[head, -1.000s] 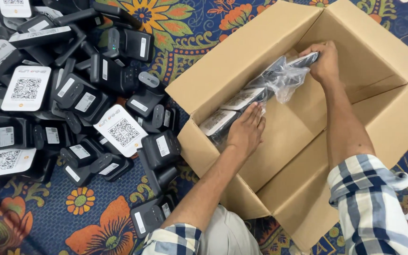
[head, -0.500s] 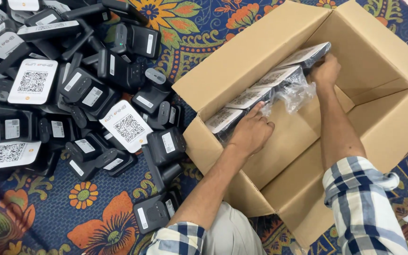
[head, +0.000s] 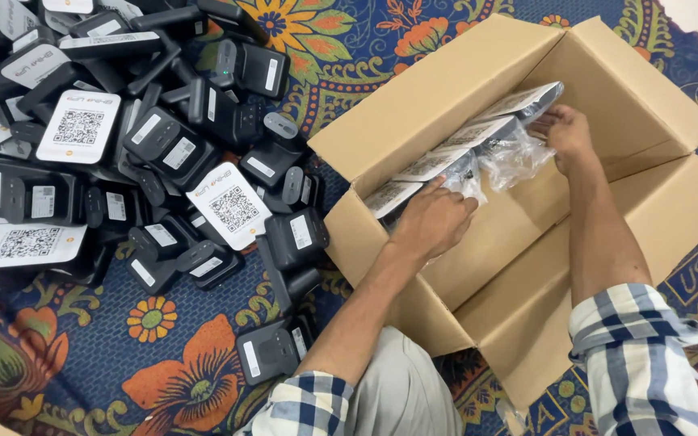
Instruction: The person packs electronic payment terminals into plastic bags and then places them into cardboard boxes.
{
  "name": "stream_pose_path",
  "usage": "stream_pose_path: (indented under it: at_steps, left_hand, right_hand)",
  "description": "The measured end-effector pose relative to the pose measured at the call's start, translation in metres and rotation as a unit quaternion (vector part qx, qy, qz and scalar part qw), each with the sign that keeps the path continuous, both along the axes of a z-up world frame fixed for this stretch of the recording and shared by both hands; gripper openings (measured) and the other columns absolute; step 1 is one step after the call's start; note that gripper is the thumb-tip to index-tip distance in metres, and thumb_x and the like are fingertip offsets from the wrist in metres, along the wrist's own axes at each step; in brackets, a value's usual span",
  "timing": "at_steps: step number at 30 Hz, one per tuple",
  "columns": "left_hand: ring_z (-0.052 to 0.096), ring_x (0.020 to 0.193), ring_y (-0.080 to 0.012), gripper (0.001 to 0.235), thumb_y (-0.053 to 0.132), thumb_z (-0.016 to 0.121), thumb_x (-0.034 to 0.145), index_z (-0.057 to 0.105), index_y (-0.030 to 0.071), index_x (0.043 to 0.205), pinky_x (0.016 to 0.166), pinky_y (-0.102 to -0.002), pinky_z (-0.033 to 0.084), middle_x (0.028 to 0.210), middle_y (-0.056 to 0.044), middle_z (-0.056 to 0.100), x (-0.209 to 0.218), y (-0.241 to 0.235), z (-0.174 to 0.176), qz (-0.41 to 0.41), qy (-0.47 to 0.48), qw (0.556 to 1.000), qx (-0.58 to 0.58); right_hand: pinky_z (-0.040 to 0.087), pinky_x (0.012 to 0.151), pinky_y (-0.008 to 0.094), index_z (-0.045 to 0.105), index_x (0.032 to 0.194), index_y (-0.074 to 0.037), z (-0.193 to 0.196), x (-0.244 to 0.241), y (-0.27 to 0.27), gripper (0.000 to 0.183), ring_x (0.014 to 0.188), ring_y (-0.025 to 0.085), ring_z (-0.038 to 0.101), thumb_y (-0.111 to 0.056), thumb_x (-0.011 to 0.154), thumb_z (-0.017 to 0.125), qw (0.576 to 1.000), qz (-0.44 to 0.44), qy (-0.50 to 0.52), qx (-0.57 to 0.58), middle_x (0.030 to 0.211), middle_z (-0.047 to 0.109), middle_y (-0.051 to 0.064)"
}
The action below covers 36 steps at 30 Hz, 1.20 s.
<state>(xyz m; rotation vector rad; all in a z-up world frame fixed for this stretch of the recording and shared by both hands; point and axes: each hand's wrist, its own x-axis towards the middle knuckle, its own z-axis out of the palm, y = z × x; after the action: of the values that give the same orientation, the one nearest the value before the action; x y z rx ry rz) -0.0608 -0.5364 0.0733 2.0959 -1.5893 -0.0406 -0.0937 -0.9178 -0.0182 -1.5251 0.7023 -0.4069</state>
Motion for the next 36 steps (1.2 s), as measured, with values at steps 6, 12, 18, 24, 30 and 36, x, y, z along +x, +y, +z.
stream_pose_path:
  at_steps: [6,12,18,24,30,36]
  left_hand:
    - [0.070,0.095,-0.0288,0.014,0.019,0.061,0.097,0.070,0.009,0.100,0.105,-0.045,0.049,0.090,-0.009,0.073,-0.007,0.044,0.025,0.014,0.032,0.986,-0.161]
    - [0.066,0.096,-0.0263,0.012,0.020,0.069,0.093,0.073,0.010,0.099,0.087,-0.040,0.054,0.092,-0.006,0.071,-0.010,0.105,0.050,0.066,0.021,0.977,-0.199]
    - [0.066,0.101,-0.0263,0.012,0.012,0.069,0.092,0.071,0.007,0.103,0.090,-0.039,0.054,0.101,-0.008,0.071,0.003,0.177,0.051,0.102,0.002,0.967,-0.233]
    - [0.065,0.100,-0.0288,0.015,0.009,0.070,0.089,0.071,0.006,0.103,0.089,-0.040,0.054,0.100,-0.009,0.070,0.019,0.251,0.055,0.178,-0.012,0.959,-0.222]
    - [0.065,0.101,-0.0314,0.014,0.009,0.073,0.089,0.070,0.003,0.101,0.087,-0.043,0.054,0.101,-0.010,0.068,0.027,0.335,0.059,0.267,-0.008,0.941,-0.209]
    - [0.064,0.106,-0.0315,0.016,0.006,0.071,0.086,0.071,0.005,0.102,0.088,-0.042,0.055,0.114,-0.009,0.066,0.024,0.400,0.057,0.319,-0.037,0.922,-0.216]
  right_hand:
    - [0.054,0.076,0.027,0.064,0.115,-0.002,0.016,-0.015,-0.024,0.037,0.088,0.013,0.065,0.016,0.090,0.043,0.976,-0.158,-0.068,-0.135,0.104,0.069,0.007]
    - [0.053,0.084,0.023,0.070,0.109,0.000,0.106,0.007,0.084,0.019,0.093,0.010,0.066,0.010,0.097,0.058,0.914,-0.085,-0.151,-0.366,0.103,0.071,0.003]
    - [0.056,0.096,0.032,0.073,0.101,-0.003,0.176,0.045,0.263,0.013,0.106,0.020,0.070,0.007,0.099,0.064,0.850,0.095,-0.216,-0.471,0.108,0.073,0.008]
    - [0.051,0.092,0.043,0.073,0.100,-0.005,0.203,0.070,0.428,0.008,0.101,0.031,0.066,-0.001,0.093,0.072,0.801,0.230,-0.233,-0.501,0.100,0.072,0.011]
    - [0.051,0.087,0.043,0.071,0.101,-0.005,0.187,0.084,0.530,0.010,0.097,0.033,0.066,-0.006,0.091,0.069,0.754,0.398,-0.254,-0.457,0.098,0.072,0.010]
    - [0.051,0.088,0.046,0.069,0.103,-0.004,0.176,0.087,0.601,0.011,0.098,0.036,0.066,-0.010,0.096,0.064,0.742,0.439,-0.233,-0.449,0.097,0.071,0.013]
